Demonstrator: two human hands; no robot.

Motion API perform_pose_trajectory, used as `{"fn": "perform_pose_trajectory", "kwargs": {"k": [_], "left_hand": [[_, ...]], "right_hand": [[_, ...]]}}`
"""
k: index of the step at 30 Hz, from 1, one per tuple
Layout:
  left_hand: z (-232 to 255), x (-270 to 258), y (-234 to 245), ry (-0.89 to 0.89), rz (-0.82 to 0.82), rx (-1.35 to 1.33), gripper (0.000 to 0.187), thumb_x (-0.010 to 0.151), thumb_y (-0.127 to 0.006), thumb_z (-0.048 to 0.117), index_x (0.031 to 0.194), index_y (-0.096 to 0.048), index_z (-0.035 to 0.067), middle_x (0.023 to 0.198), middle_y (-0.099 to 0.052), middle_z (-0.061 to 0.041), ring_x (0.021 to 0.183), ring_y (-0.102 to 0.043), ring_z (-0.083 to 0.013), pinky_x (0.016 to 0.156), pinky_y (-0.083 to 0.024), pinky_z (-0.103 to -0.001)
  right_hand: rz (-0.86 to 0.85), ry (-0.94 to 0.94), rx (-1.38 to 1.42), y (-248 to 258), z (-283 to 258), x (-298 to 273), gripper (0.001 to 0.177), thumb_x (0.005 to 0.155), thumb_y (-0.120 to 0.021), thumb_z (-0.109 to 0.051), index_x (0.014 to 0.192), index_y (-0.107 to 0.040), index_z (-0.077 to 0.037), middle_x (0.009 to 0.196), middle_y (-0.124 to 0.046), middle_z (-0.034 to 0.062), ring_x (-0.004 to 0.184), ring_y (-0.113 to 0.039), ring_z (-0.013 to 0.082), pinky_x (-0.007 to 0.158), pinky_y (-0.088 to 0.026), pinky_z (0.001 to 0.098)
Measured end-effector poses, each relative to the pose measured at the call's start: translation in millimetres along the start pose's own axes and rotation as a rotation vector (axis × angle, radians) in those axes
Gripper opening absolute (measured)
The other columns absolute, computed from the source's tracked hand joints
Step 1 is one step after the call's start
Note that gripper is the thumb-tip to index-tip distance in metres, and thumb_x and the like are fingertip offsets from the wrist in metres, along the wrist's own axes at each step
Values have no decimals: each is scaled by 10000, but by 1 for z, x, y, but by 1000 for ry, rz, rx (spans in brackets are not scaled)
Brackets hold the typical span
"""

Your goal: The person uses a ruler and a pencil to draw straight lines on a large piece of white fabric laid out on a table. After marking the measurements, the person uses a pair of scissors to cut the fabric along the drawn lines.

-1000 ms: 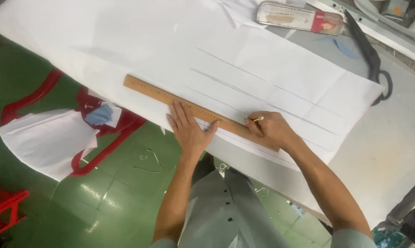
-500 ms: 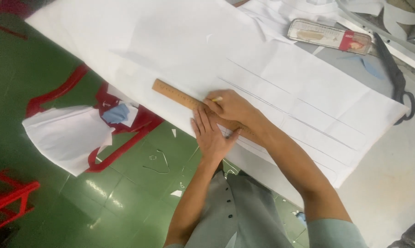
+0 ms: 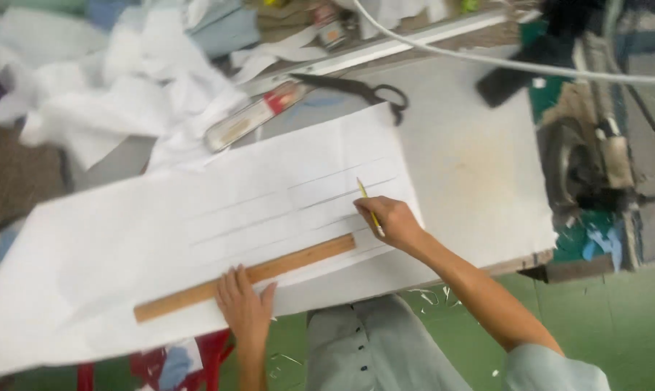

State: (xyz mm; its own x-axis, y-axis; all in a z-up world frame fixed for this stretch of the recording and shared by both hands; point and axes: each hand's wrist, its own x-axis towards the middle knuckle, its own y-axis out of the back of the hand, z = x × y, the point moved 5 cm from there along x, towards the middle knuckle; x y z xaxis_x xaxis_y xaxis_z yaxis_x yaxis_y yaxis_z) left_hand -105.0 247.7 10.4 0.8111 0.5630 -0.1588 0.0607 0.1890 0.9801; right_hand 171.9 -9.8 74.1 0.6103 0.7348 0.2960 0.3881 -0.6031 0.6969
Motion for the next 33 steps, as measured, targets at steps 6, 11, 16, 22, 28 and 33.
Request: {"fn": "perform_pose_trajectory", "kwargs": {"k": [6, 11, 16, 22, 28, 33], "left_hand": [[-26, 48, -24, -224, -131, 56, 509, 705, -763, 613, 954, -640, 186, 924, -637, -56, 995, -599, -334, 890, -462, -476], [-22, 121, -11, -448, -111, -143, 359, 890, -641, 502, 1062, -654, 187, 956, -689, 16, 819, -675, -248, 641, -510, -432], [37, 200, 55, -779, 56, -176, 429, 920, -670, 416, 1254, -681, 147, 931, -685, -3, 796, -674, -223, 535, -513, -426], [91, 230, 49, -868, -144, -200, 591, 918, -693, 325, 1476, -530, 218, 936, -720, 1, 763, -669, -193, 548, -534, -398], [95, 224, 33, -895, -183, -293, 579, 904, -714, 318, 1452, -560, 212, 811, -676, 30, 651, -595, -142, 492, -504, -333], [84, 231, 49, -618, -345, -337, 570, 923, -673, 358, 1474, -529, 318, 1046, -749, 18, 887, -689, -163, 712, -564, -345]], "right_hand": [[64, -343, -173, -45, 48, -19, 281, 1043, -524, -168, 1293, -599, -66, 717, -687, 93, 579, -650, 292, 536, -517, 406], [497, -607, -37, -11, 23, 4, 250, 1002, -631, -307, 966, -709, -72, 911, -625, 42, 716, -635, 186, 573, -510, 310], [663, -1194, 714, -8, 8, 4, 251, 1034, -548, -286, 1054, -626, -48, 841, -698, 90, 758, -685, 167, 769, -570, 302], [711, -1269, 822, -32, 13, -1, 367, 999, -581, -304, 1259, -492, -59, 716, -722, 102, 573, -669, 177, 529, -555, 291], [580, -1354, 755, -39, 22, -2, 375, 1026, -550, -316, 1298, -495, -64, 826, -727, 79, 641, -678, 177, 579, -569, 327], [440, -1381, 682, -35, 23, 13, 344, 1028, -544, -343, 1224, -533, -60, 827, -714, 94, 594, -637, 167, 568, -541, 296]]}}
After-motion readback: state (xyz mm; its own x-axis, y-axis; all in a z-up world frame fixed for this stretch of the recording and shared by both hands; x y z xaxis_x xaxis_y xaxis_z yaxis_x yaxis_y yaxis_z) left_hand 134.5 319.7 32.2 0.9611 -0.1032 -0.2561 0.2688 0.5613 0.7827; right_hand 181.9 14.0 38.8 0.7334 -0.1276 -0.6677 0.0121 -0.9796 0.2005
